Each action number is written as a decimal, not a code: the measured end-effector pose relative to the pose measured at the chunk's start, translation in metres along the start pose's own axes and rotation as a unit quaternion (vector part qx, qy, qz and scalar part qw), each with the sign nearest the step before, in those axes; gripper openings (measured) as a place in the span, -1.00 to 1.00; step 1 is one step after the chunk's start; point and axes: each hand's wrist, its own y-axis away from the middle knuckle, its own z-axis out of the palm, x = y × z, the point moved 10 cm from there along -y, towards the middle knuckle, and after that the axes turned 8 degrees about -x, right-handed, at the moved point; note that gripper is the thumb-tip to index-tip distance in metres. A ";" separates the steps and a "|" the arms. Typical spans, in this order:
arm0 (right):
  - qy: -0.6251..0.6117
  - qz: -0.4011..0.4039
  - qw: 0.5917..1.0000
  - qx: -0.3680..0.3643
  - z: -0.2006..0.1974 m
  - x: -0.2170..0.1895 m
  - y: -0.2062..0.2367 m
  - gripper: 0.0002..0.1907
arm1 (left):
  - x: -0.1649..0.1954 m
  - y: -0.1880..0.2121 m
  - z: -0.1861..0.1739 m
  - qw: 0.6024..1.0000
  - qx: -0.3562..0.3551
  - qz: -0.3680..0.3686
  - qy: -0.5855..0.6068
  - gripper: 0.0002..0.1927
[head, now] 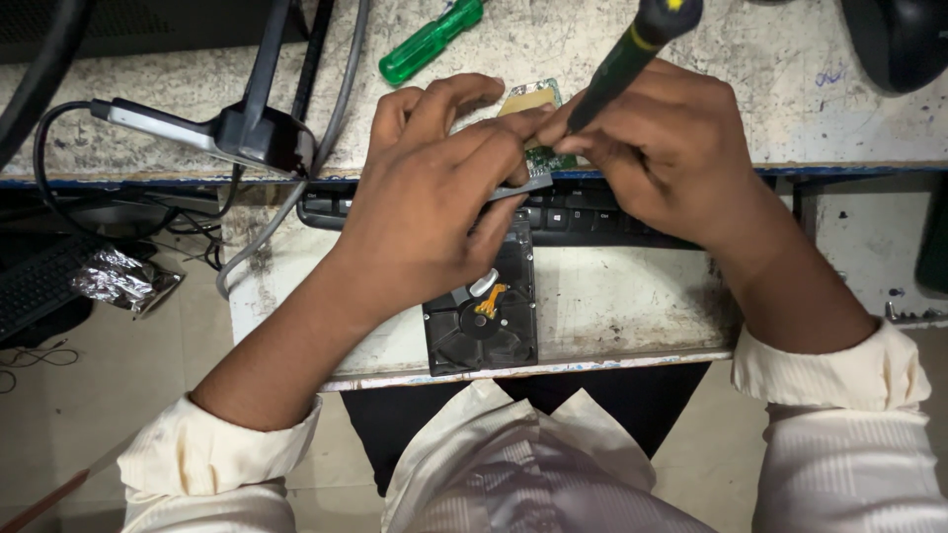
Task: The person uses a screwdriver to remove screws from a hard drive and detaches the circuit board. They then use the screwdriver to scrape the surface of the circuit board repeatedly.
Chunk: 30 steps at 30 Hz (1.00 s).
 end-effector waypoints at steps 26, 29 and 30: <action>-0.335 0.036 0.929 0.155 -0.013 0.056 0.034 -0.75 | 0.032 0.021 -0.029 0.962 0.174 0.117 -0.174 -0.84; -0.322 0.039 0.936 0.139 -0.011 0.050 0.029 -0.77 | 0.029 0.021 -0.036 0.962 0.194 0.100 -0.165 -0.81; -0.325 0.051 0.936 0.129 -0.008 0.049 0.028 -0.78 | 0.027 0.021 -0.037 0.965 0.192 0.089 -0.153 -0.80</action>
